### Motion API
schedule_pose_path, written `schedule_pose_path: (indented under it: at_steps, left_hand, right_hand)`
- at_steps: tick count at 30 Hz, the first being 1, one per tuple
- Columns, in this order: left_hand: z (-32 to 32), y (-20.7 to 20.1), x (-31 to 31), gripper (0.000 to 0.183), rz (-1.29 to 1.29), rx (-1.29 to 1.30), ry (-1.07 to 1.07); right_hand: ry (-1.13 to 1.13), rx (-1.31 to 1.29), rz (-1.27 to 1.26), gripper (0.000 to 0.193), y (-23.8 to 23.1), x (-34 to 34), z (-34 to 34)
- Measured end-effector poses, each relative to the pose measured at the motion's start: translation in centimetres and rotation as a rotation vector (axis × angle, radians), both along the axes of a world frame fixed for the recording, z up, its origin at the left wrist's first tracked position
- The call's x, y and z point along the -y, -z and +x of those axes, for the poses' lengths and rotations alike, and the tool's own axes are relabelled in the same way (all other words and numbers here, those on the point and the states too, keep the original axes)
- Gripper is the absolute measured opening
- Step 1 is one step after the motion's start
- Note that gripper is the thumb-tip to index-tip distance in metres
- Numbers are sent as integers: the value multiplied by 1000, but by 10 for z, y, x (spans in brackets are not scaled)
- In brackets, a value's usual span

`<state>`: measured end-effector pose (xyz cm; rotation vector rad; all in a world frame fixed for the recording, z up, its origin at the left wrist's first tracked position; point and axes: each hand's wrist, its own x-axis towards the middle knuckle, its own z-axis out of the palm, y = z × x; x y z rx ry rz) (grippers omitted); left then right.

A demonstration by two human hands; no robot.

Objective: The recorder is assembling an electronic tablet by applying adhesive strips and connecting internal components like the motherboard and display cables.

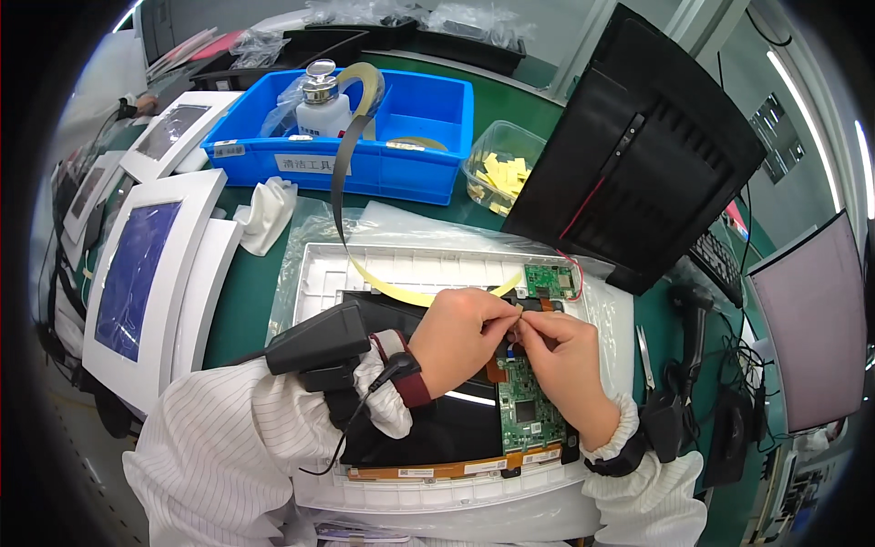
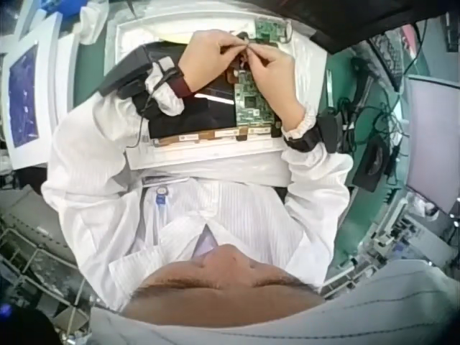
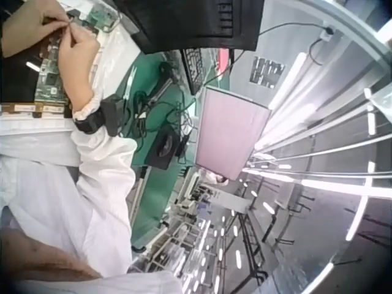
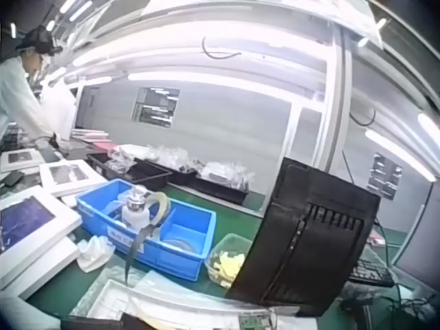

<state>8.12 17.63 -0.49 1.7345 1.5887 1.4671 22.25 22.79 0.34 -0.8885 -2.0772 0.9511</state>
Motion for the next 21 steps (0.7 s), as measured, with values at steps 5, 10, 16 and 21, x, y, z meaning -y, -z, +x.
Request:
schedule_pose_path:
  at_steps: [5, 10, 16, 21]
  left_hand:
    - [1, 2, -3, 9, 12, 51, 25]
    - [0, 1, -2, 9, 1, 28, 28]
    - [0, 1, -1, 10, -14, 59, 40]
    - [0, 5, -4, 9, 50, 24, 36]
  right_hand:
    - [18, 14, 39, 11, 1, -1, 3]
    - [16, 21, 30, 11, -3, 1, 1]
    - [16, 9, 21, 10, 1, 0, 2]
    - [20, 24, 37, 10, -2, -1, 2]
